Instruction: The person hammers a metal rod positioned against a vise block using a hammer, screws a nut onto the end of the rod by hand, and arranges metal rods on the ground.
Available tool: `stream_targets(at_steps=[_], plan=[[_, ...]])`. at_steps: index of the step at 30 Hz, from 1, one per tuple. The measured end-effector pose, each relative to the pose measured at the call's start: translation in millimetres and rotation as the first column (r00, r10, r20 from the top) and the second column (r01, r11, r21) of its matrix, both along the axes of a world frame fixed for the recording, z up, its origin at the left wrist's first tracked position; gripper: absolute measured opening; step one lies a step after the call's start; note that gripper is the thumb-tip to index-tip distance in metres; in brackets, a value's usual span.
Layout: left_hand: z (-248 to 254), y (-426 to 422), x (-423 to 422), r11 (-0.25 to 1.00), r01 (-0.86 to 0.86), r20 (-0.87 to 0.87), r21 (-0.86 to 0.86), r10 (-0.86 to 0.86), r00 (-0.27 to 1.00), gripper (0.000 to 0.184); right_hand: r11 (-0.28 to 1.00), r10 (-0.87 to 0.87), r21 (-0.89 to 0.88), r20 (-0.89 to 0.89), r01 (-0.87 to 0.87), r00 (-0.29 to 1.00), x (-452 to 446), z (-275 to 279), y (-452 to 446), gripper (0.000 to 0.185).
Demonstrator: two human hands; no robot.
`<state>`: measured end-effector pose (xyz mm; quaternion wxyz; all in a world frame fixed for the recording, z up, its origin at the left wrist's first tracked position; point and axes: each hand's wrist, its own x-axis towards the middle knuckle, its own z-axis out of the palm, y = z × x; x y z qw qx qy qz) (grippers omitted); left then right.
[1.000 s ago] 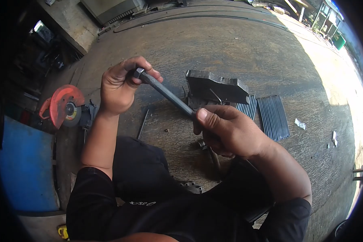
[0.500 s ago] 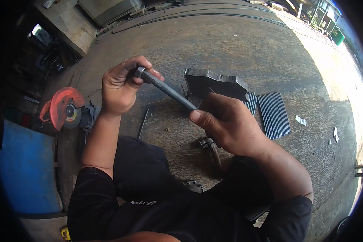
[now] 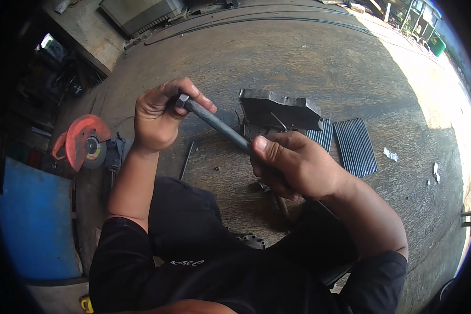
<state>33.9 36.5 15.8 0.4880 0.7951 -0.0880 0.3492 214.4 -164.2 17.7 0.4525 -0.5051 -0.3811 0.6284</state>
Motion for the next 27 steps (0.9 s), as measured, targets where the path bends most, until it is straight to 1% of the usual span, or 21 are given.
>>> stream_targets(at_steps=[2,3,5,7,8,9,10,11,12,14,16,18,23,27], plan=[[0.8,-0.2,0.1,1.0,0.008,-0.003,0.014,-0.008,1.0,0.022,0.996,0.058,-0.052,-0.133,-0.066,0.989,2.6,-1.0,1.2,0.04],[0.7,-0.9,0.4,1.0,-0.009,0.001,0.011,0.009,1.0,0.022,0.996,0.059,-0.053,-0.131,-0.066,0.99,1.8,-3.3,1.8,0.04],[0.2,-3.1,1.3,1.0,-0.027,0.005,0.006,0.027,1.0,0.022,0.996,0.037,0.087,-0.055,-0.032,0.998,-0.8,-8.2,2.8,0.036],[0.2,-5.7,1.8,0.996,-0.035,0.005,-0.08,0.035,0.999,0.023,0.995,0.022,0.098,-0.042,-0.018,0.999,0.2,-7.3,4.1,0.035],[0.3,-5.1,1.9,0.996,-0.033,0.003,-0.078,0.033,0.999,0.023,0.994,0.007,0.11,-0.028,-0.004,1.0,1.1,-6.6,5.0,0.034],[0.1,-3.6,1.7,0.997,0.003,-0.004,-0.071,-0.003,1.0,0.025,0.994,0.005,0.112,-0.03,-0.001,1.0,2.0,-5.4,5.3,0.034],[-0.6,-2.7,1.7,0.997,0.037,-0.013,-0.065,-0.038,0.999,0.028,0.993,0.0,0.114,0.018,-0.002,1.0,2.9,-3.6,5.3,0.035],[-1.6,-2.6,2.1,0.997,0.038,-0.015,-0.066,-0.039,0.999,0.028,0.993,-0.004,0.115,0.066,-0.004,0.998,3.5,-2.3,4.9,0.035],[-2.6,-2.6,2.5,0.997,0.047,-0.007,-0.066,-0.047,0.999,0.029,0.994,-0.005,0.113,0.063,-0.002,0.998,3.3,-1.3,4.7,0.035],[-4.5,-4.0,3.6,0.996,0.059,-0.004,-0.069,-0.06,0.998,0.029,0.997,-0.026,0.078,0.116,0.017,0.993,1.7,-0.3,4.1,0.039],[-6.2,-7.3,5.3,0.994,0.032,0.022,-0.102,-0.03,0.999,0.024,0.996,-0.032,0.092,0.123,0.02,0.992,0.9,-0.8,2.8,0.04],[-7.3,-8.9,7.5,0.994,0.025,0.033,-0.104,-0.021,0.999,0.023,0.994,-0.036,0.108,0.135,0.021,0.99,0.1,-0.7,2.2,0.042],[-6.6,-9.2,8.7,0.997,0.019,0.041,-0.074,-0.016,0.999,0.022,0.997,0.0,0.076,0.124,-0.01,0.992,-2.1,0.7,0.6,0.045],[-6.7,-12.6,9.5,0.998,-0.014,0.052,-0.064,0.017,0.999,0.021,0.999,-0.016,0.036,0.117,0.012,0.993,-4.4,0.4,0.0,0.046]])
